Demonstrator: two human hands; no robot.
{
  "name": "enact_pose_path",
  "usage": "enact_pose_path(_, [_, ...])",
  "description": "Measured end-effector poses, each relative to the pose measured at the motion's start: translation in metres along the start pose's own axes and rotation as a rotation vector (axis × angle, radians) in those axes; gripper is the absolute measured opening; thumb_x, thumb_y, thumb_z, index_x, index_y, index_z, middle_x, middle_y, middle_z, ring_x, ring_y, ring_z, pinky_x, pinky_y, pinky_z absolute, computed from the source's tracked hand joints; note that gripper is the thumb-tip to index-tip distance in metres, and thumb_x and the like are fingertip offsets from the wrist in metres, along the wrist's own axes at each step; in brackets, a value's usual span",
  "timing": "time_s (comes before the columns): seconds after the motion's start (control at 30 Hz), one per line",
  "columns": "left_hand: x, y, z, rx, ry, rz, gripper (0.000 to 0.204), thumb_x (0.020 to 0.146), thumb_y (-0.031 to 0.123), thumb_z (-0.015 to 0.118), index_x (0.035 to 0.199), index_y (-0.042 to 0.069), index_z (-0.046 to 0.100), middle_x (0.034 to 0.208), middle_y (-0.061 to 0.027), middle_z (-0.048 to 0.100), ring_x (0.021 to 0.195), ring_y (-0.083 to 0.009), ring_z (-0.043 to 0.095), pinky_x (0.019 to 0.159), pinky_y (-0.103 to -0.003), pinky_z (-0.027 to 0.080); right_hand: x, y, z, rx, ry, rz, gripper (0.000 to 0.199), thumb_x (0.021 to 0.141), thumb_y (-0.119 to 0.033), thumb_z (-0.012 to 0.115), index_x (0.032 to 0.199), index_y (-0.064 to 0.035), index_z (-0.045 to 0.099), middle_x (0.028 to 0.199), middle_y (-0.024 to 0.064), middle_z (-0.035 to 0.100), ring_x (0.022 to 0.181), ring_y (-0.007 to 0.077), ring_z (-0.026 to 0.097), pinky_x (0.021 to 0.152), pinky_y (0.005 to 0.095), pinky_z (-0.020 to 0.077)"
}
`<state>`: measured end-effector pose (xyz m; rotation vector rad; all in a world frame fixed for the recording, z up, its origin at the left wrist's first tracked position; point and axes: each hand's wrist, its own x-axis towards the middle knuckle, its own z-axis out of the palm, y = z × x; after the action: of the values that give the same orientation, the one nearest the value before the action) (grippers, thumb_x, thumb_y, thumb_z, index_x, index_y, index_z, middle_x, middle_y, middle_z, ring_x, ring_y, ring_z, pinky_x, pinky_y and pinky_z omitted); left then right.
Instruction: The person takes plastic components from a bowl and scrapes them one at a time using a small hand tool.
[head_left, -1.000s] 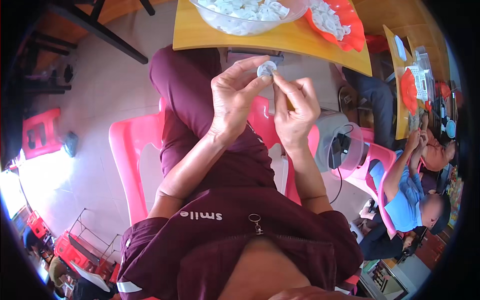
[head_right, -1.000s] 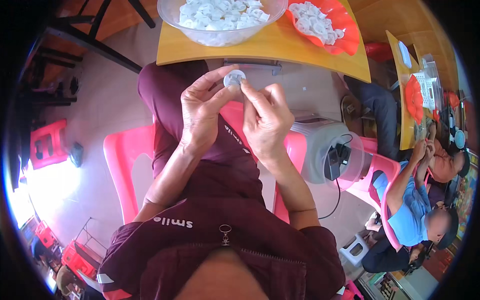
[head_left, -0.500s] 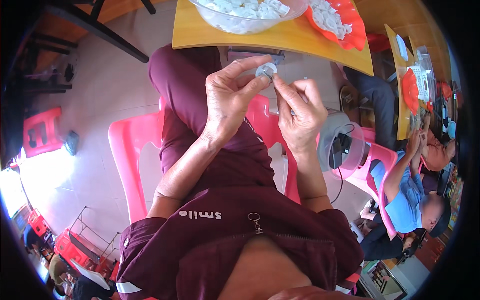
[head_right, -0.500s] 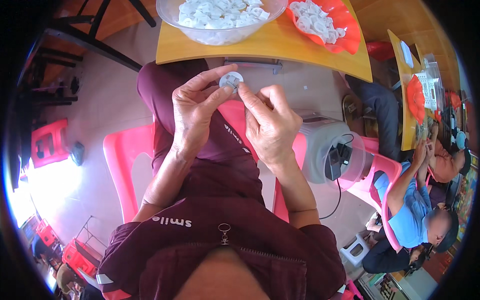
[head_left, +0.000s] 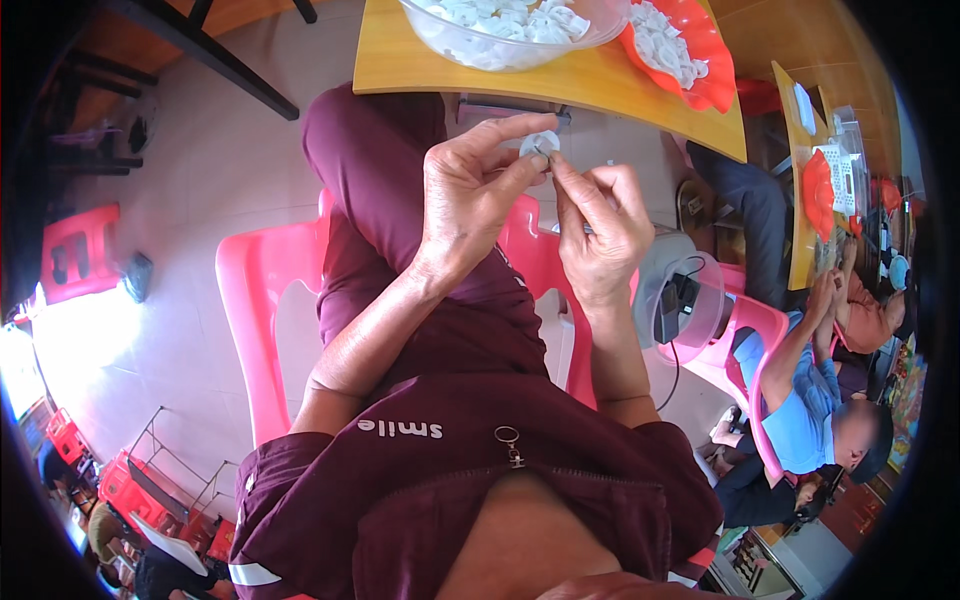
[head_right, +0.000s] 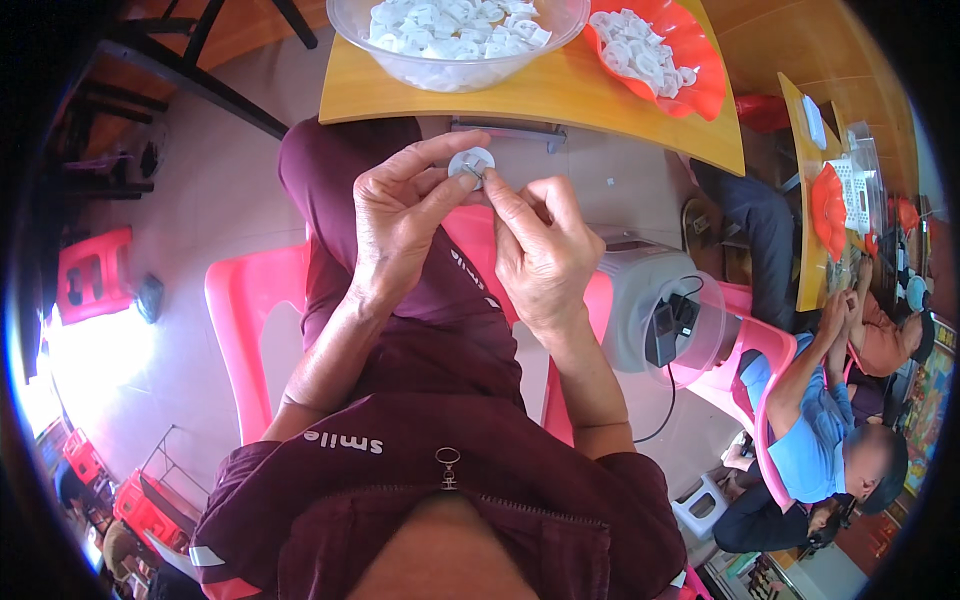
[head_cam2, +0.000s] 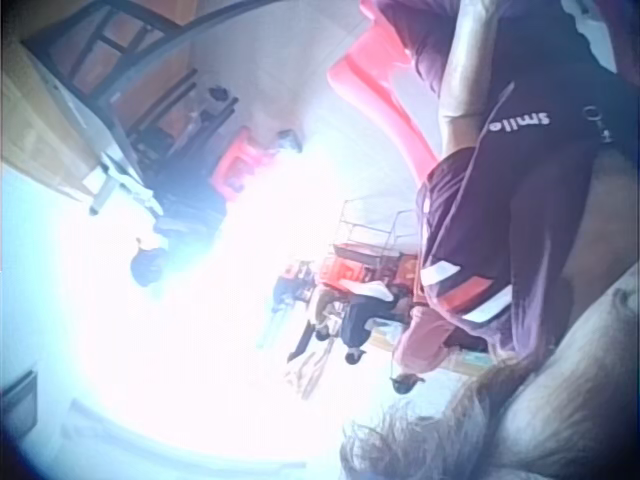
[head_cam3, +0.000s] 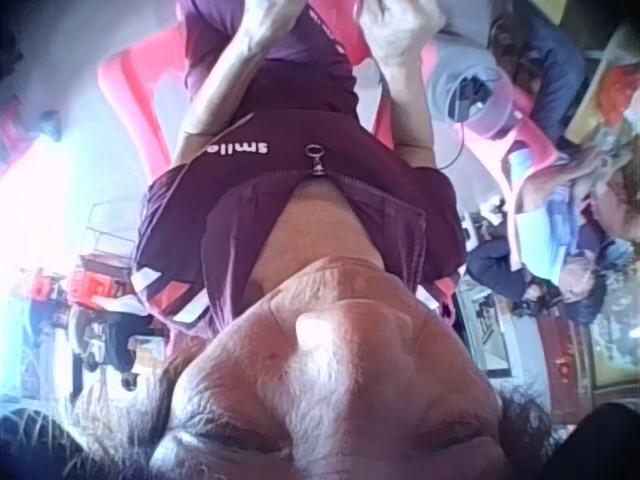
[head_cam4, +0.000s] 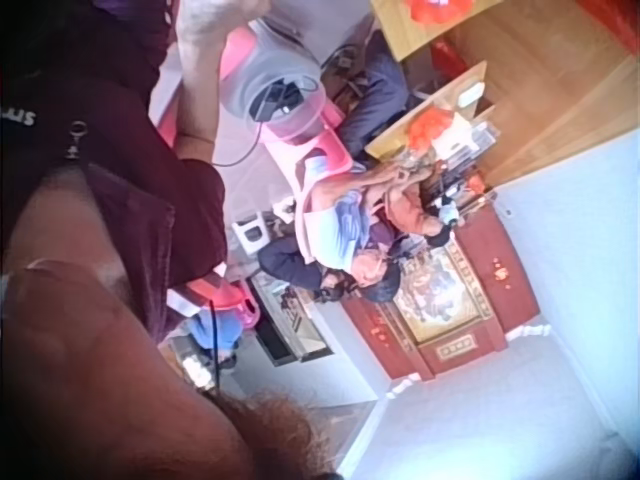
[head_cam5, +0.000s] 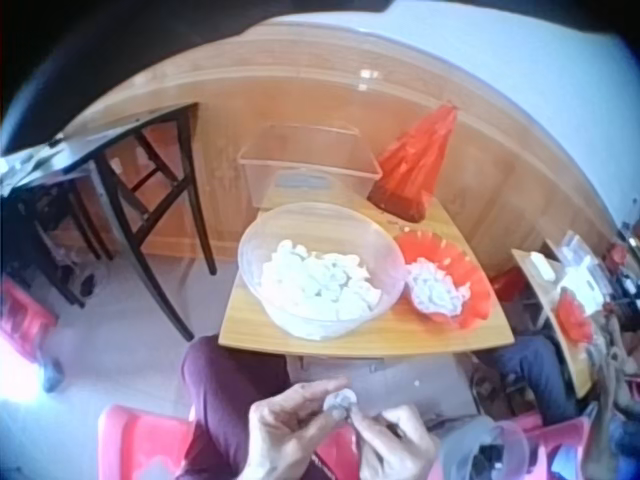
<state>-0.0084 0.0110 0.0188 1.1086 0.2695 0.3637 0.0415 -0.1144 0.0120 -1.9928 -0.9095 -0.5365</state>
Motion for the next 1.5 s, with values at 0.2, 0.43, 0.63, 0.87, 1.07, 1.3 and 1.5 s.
enact_pose_path(0.2, [0.001, 0.001, 0.000, 0.009, 0.006, -0.011, 0.027, 0.082, -0.009, 0.058, 0.109, -0.006, 0.060, 0.104, -0.0123, 0.064, 0.087, -0.0130, 0.063, 0.079, -0.026, 0.054, -0.001, -0.002, 0.002, -0.019, 0.003, 0.003, 0.036, 0.065, 0.009, 0.069, 0.095, -0.0118, 0.072, 0.066, 0.0016, 0.045, 0.048, 0.0108, 0.050, 0.043, 0.0267, 0.0398])
enact_pose_path(0.43, [0.000, 0.000, 0.002, -0.011, 0.033, 0.000, 0.026, 0.081, -0.009, 0.059, 0.107, -0.006, 0.060, 0.101, -0.0120, 0.065, 0.086, -0.0131, 0.063, 0.078, -0.027, 0.055, -0.004, -0.004, 0.004, -0.026, 0.024, 0.018, 0.036, 0.064, 0.008, 0.070, 0.095, -0.0117, 0.072, 0.067, 0.0017, 0.045, 0.049, 0.0112, 0.050, 0.044, 0.0266, 0.0396])
enact_pose_path(0.63, [-0.001, 0.000, 0.002, -0.010, 0.044, 0.012, 0.025, 0.081, -0.009, 0.059, 0.106, -0.006, 0.060, 0.101, -0.0125, 0.065, 0.086, -0.0130, 0.063, 0.077, -0.027, 0.055, -0.005, -0.004, 0.003, -0.068, 0.016, 0.001, 0.039, 0.062, 0.008, 0.070, 0.095, -0.0120, 0.072, 0.066, 0.0013, 0.045, 0.048, 0.0112, 0.049, 0.043, 0.0262, 0.0390])
enact_pose_path(0.87, [-0.001, 0.002, 0.002, 0.006, 0.062, -0.003, 0.024, 0.080, -0.008, 0.060, 0.105, -0.006, 0.061, 0.101, -0.0130, 0.064, 0.085, -0.0132, 0.063, 0.077, -0.027, 0.055, -0.006, -0.005, 0.004, -0.116, 0.009, -0.010, 0.037, 0.061, 0.006, 0.071, 0.093, -0.0117, 0.072, 0.067, 0.0014, 0.046, 0.049, 0.0122, 0.051, 0.043, 0.0271, 0.0404])
enact_pose_path(1.07, [0.000, 0.003, 0.003, -0.020, 0.056, -0.024, 0.023, 0.081, -0.007, 0.060, 0.104, -0.006, 0.060, 0.099, -0.0121, 0.065, 0.084, -0.0127, 0.063, 0.075, -0.026, 0.055, -0.008, -0.006, 0.007, -0.175, 0.026, -0.045, 0.036, 0.061, 0.003, 0.070, 0.094, -0.0120, 0.071, 0.069, 0.0009, 0.047, 0.051, 0.0124, 0.052, 0.044, 0.0273, 0.0412])
enact_pose_path(1.3, [0.001, -0.001, 0.000, -0.028, 0.055, -0.028, 0.022, 0.081, -0.007, 0.059, 0.103, -0.007, 0.060, 0.099, -0.0114, 0.064, 0.081, -0.0109, 0.063, 0.073, -0.025, 0.056, -0.010, -0.009, 0.009, -0.225, 0.011, -0.052, 0.036, 0.061, 0.001, 0.071, 0.095, -0.0123, 0.070, 0.069, 0.0002, 0.046, 0.051, 0.0126, 0.052, 0.044, 0.0273, 0.0407])
enact_pose_path(1.5, [0.001, -0.001, -0.003, -0.021, 0.043, -0.038, 0.022, 0.082, -0.007, 0.058, 0.103, -0.006, 0.061, 0.100, -0.0117, 0.064, 0.081, -0.0103, 0.062, 0.072, -0.025, 0.056, -0.010, -0.010, 0.010, -0.260, -0.003, -0.076, 0.036, 0.062, 0.000, 0.070, 0.096, -0.0121, 0.070, 0.068, 0.0003, 0.045, 0.050, 0.0130, 0.051, 0.043, 0.0273, 0.0405])
